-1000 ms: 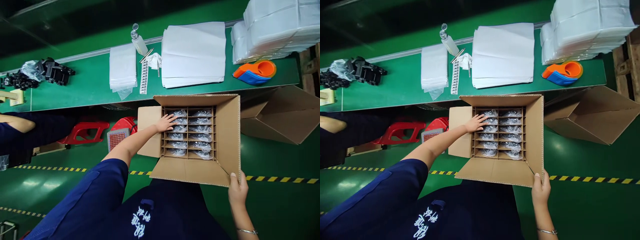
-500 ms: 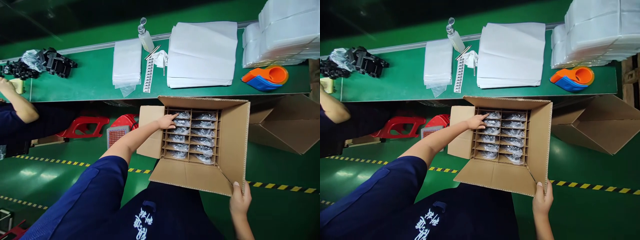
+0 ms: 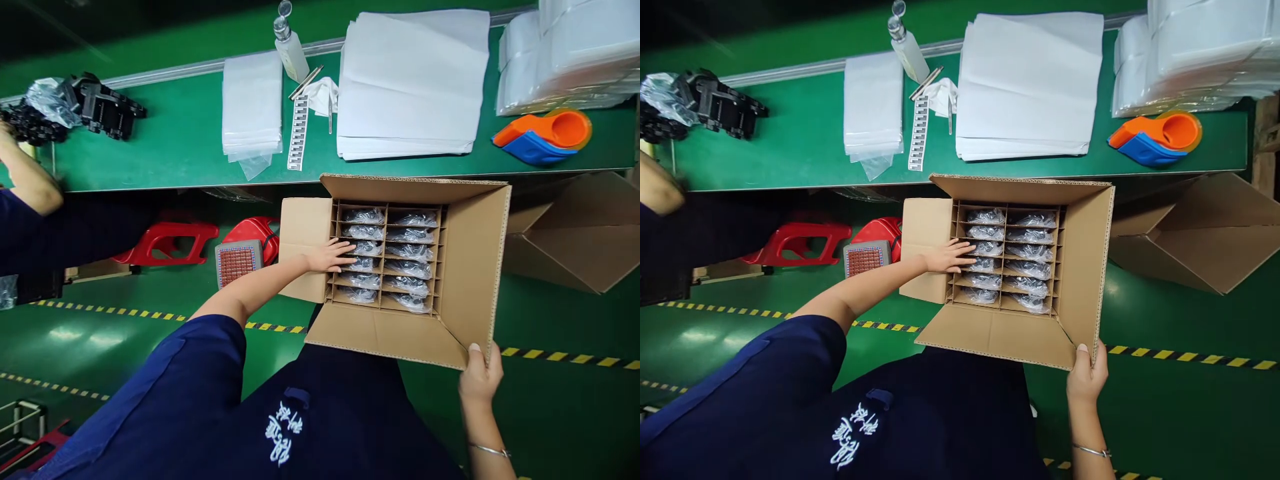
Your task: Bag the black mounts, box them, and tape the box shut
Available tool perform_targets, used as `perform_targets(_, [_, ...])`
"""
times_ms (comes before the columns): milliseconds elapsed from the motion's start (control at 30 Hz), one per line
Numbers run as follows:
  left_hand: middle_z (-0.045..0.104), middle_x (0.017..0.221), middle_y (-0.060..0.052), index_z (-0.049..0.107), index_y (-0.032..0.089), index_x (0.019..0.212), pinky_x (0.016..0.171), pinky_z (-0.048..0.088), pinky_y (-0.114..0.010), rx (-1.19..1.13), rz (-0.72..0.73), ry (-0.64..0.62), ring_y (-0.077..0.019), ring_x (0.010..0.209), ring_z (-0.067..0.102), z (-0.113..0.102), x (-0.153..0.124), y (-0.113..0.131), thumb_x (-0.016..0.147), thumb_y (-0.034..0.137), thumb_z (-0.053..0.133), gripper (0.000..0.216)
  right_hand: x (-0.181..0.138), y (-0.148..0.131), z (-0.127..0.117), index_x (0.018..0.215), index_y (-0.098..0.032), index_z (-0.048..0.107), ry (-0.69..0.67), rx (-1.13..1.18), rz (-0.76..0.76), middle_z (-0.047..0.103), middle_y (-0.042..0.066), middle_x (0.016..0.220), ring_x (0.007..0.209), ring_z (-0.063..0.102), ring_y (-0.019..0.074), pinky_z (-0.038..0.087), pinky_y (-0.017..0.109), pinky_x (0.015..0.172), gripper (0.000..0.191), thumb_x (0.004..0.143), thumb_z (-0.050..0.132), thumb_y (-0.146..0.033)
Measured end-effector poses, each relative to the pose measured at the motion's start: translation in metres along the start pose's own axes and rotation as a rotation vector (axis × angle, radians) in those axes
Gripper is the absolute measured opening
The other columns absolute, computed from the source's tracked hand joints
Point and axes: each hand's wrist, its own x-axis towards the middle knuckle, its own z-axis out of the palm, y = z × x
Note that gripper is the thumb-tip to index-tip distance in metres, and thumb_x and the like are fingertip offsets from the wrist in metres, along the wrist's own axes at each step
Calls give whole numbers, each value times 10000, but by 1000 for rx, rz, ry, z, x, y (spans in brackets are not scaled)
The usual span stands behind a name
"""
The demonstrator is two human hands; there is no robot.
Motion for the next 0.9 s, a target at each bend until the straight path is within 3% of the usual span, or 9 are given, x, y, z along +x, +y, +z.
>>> perform_targets(167, [368,1557,-106,530,236,1396,1185,174,-524,20,-21,-74,-325,1445,311,8,2,5,958,486,467,509,-1,-2,2,1088,-117,657,23,32,-24,657,102,985,904,601,266,472,420,831,437,773,552,-400])
perform_targets(367, [415,1533,-100,541,237,1387,1190,160,-524,8,-39,-59,-323,1437,326,8,2,4,948,471,484,501,-2,-5,6,1077,-127,661,52,48,-63,658,93,970,908,609,263,486,418,828,426,763,540,-390])
perform_targets(533, [368,1561,-81,445,304,1454,1195,159,-507,-50,75,45,-280,1458,298,21,-20,28,966,409,466,500,-1,-4,7,1079,-124,654,48,70,-93,661,99,986,929,609,259,486,419,851,414,771,536,-375])
perform_targets(700, [377,1555,-54,444,374,1439,1190,180,-525,-84,145,-54,-266,1462,294,35,-30,48,942,355,513,502,-1,-5,8,1059,-125,643,43,86,-102,655,91,986,934,604,255,479,422,870,392,765,530,-359])
perform_targets(900, [318,1584,-69,455,379,1432,1191,169,-542,-75,184,-44,-284,1461,293,43,-23,65,940,328,525,500,-2,-9,12,1056,-112,635,51,172,-115,652,83,978,933,606,245,477,431,894,394,751,532,-340])
